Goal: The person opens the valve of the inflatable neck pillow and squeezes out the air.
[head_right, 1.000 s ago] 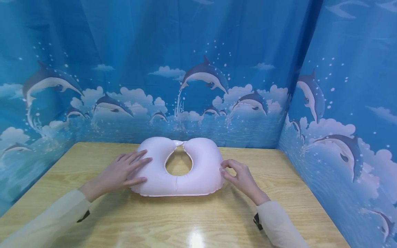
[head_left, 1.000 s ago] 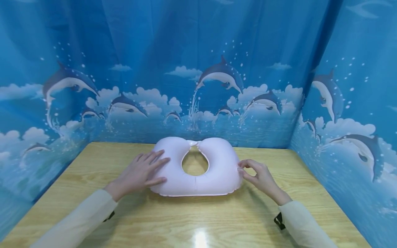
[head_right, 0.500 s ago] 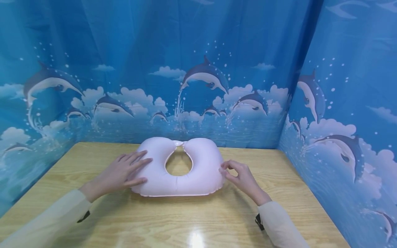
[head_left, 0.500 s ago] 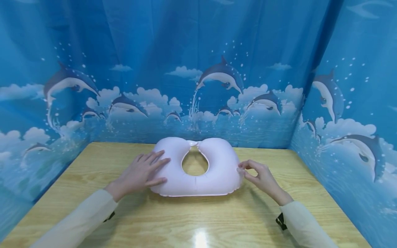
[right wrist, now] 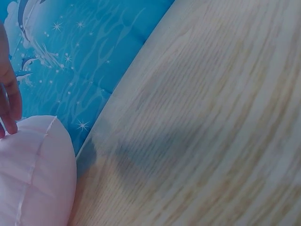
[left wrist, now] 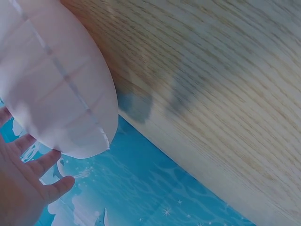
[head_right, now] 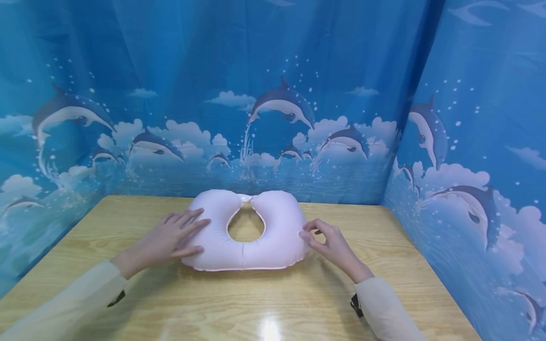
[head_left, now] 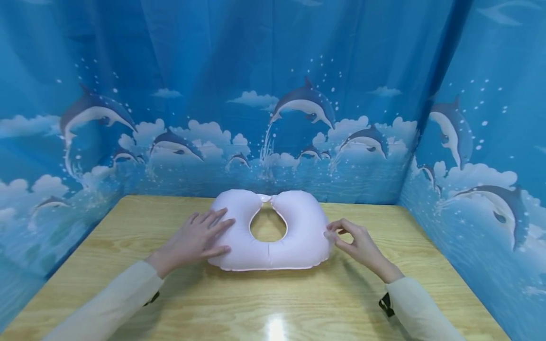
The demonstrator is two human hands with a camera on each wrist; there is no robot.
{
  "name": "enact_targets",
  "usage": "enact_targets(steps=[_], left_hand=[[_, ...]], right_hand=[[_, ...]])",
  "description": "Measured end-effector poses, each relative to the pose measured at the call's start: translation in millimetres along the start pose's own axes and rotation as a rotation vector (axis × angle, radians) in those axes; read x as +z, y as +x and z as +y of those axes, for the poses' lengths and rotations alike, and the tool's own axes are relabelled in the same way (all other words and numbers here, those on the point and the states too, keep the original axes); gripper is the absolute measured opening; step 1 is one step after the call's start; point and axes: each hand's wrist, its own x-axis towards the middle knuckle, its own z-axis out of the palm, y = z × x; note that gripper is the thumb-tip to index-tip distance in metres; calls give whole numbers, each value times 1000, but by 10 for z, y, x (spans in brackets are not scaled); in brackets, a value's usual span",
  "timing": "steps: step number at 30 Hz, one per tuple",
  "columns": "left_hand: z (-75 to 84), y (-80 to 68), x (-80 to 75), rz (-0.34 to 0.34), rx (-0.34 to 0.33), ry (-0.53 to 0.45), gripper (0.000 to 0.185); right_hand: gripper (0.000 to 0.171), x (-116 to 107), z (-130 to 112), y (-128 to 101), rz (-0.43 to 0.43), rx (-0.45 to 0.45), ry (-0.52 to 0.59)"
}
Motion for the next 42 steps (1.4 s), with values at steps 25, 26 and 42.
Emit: enact_targets(steps=[25, 26, 42], left_hand=[[136, 201, 14, 7, 27, 13, 66], [156, 218, 16, 5, 25, 7, 65], [659, 548, 126, 33, 131, -84, 59]], right_hand=[[45, 141, 77, -47, -77, 181, 63], [44, 146, 79, -49, -82, 187, 70], [38, 108, -233, 5, -118, 231, 103]])
